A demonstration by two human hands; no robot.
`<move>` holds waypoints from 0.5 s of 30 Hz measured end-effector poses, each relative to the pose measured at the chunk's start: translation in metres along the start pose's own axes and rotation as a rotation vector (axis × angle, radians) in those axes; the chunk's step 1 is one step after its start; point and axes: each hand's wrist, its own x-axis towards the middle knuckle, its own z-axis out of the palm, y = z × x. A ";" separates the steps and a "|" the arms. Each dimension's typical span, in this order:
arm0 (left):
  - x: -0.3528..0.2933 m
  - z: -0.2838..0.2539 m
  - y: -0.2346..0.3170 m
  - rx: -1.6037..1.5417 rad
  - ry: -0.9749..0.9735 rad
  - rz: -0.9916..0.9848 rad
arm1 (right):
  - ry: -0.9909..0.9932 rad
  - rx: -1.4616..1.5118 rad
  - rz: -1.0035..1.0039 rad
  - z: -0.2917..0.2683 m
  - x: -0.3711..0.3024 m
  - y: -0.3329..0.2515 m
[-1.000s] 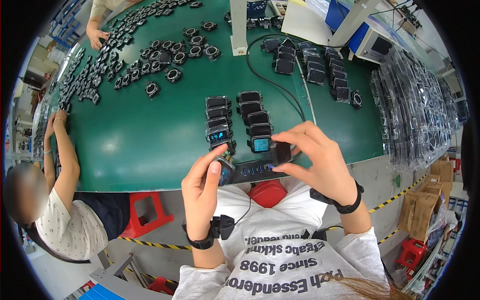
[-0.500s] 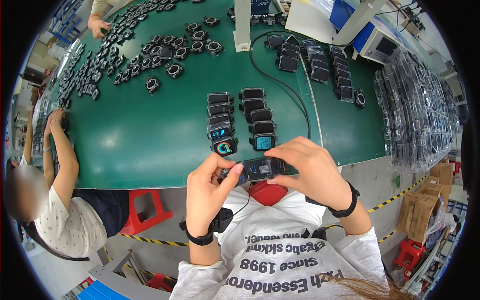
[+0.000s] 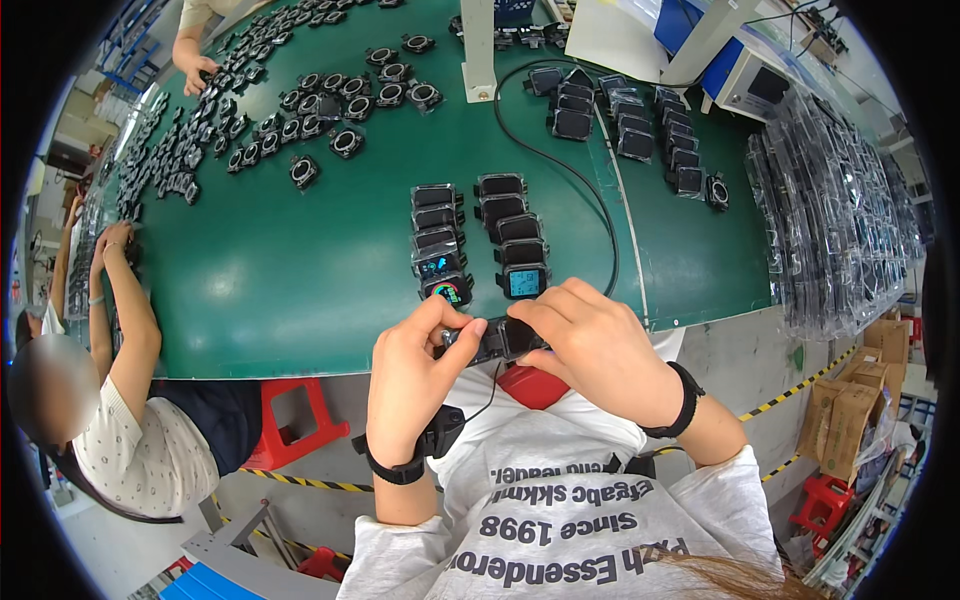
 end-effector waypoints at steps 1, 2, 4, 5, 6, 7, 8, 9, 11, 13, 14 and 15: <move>-0.001 0.000 0.001 -0.005 0.008 -0.013 | -0.001 0.000 0.001 0.001 0.000 0.000; -0.002 0.000 0.001 -0.010 0.016 -0.025 | 0.009 0.006 0.004 0.001 -0.001 0.001; -0.003 0.002 -0.001 -0.042 0.018 -0.025 | 0.017 0.012 0.007 0.004 -0.002 0.002; -0.002 0.003 -0.001 -0.075 0.019 -0.022 | 0.024 0.035 0.020 0.005 -0.003 0.003; -0.002 0.003 -0.001 -0.077 0.018 -0.020 | 0.031 0.058 0.034 0.006 -0.003 0.005; -0.002 0.003 0.001 -0.109 0.019 -0.022 | 0.031 0.055 0.035 0.009 -0.005 0.008; -0.004 0.003 0.001 -0.141 0.020 -0.026 | 0.069 0.067 0.016 0.013 -0.007 0.009; -0.004 0.004 -0.004 -0.142 0.019 -0.026 | 0.107 0.080 -0.002 0.015 -0.008 0.010; -0.004 0.007 -0.017 -0.217 0.003 0.007 | 0.107 0.088 -0.004 0.015 -0.009 0.011; -0.008 0.005 -0.017 -0.255 -0.004 0.019 | 0.106 0.097 -0.007 0.015 -0.010 0.011; -0.009 0.004 -0.015 -0.293 -0.013 0.035 | 0.112 0.084 -0.018 0.015 -0.010 0.012; -0.010 0.002 -0.010 -0.295 -0.017 0.036 | 0.117 0.071 -0.029 0.015 -0.010 0.012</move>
